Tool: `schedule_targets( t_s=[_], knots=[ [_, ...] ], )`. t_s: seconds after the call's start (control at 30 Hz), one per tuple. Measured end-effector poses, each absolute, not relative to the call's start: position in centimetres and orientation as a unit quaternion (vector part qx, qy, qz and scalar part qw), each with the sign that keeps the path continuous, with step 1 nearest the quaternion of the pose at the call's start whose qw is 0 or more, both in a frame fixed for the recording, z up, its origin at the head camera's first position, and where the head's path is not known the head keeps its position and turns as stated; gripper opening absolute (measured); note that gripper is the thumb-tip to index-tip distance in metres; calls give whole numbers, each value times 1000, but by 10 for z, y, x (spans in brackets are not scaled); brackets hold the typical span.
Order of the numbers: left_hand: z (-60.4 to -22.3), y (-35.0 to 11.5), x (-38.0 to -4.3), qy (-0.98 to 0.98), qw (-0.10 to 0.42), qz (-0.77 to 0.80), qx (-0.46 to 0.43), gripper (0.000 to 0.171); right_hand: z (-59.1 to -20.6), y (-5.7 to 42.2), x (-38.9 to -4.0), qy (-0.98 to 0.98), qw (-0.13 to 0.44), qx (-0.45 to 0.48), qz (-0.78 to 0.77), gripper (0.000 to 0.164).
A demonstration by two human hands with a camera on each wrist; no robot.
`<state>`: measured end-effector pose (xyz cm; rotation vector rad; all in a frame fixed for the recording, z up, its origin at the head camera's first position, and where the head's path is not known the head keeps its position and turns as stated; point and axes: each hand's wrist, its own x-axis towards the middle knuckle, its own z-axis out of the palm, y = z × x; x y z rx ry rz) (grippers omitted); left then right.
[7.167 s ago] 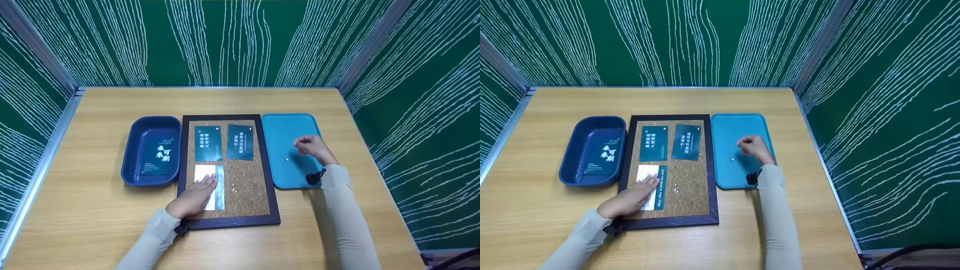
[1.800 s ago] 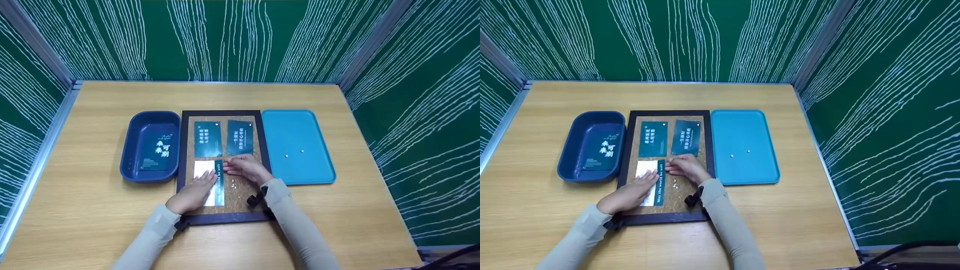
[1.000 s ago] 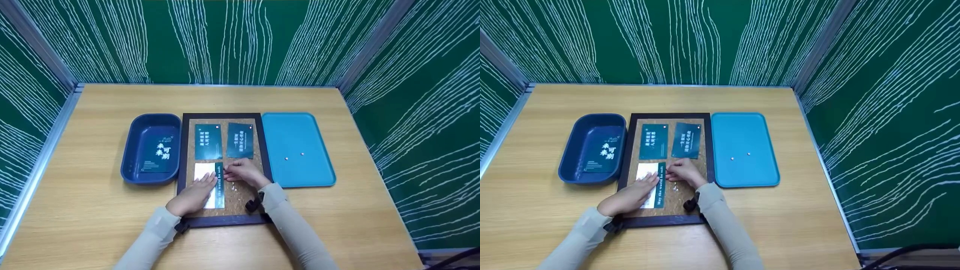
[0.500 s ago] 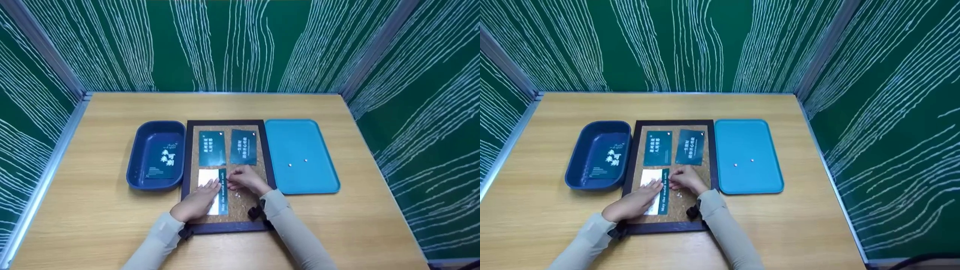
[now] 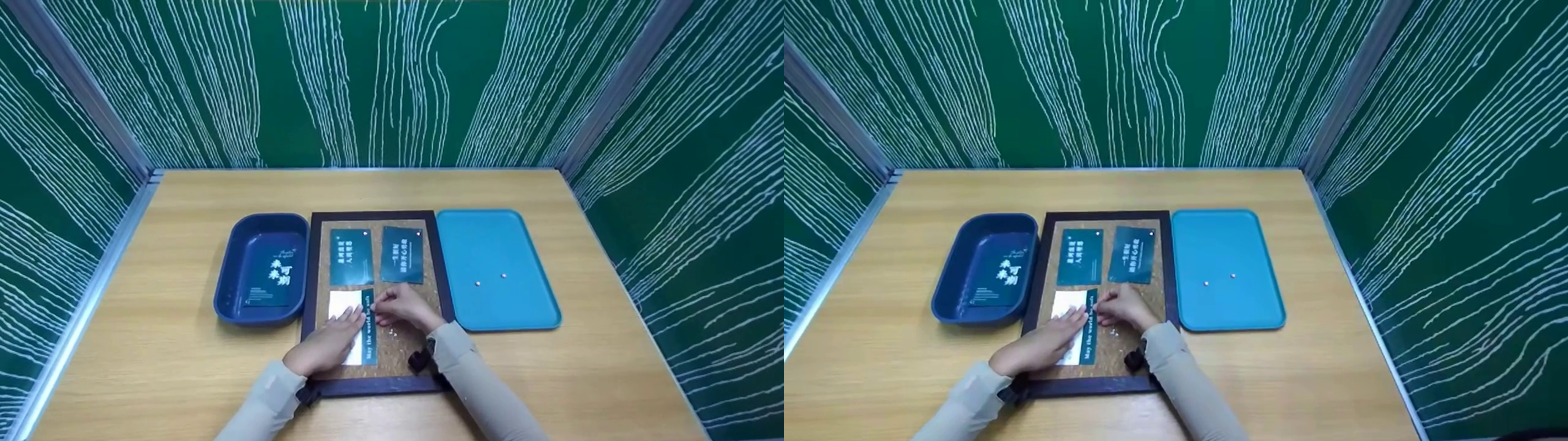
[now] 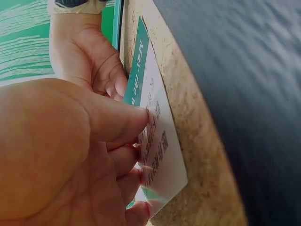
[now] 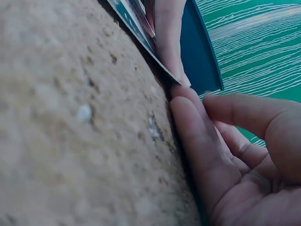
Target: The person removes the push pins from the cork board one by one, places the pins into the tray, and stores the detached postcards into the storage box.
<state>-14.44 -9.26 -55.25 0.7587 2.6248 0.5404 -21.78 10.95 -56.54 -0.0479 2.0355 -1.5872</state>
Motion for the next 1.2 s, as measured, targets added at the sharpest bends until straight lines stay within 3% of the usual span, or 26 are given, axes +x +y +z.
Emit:
schedule_targets(
  t_s=[0.8, 1.2],
  knots=[
    [-548, -95, -146, 922, 178, 196, 281, 54, -566, 107, -218, 790, 271, -15, -549, 10],
    [-535, -108, -155, 895, 196, 310, 255, 52, -567, 106, -217, 776, 277, -6, -567, 5]
  ],
)
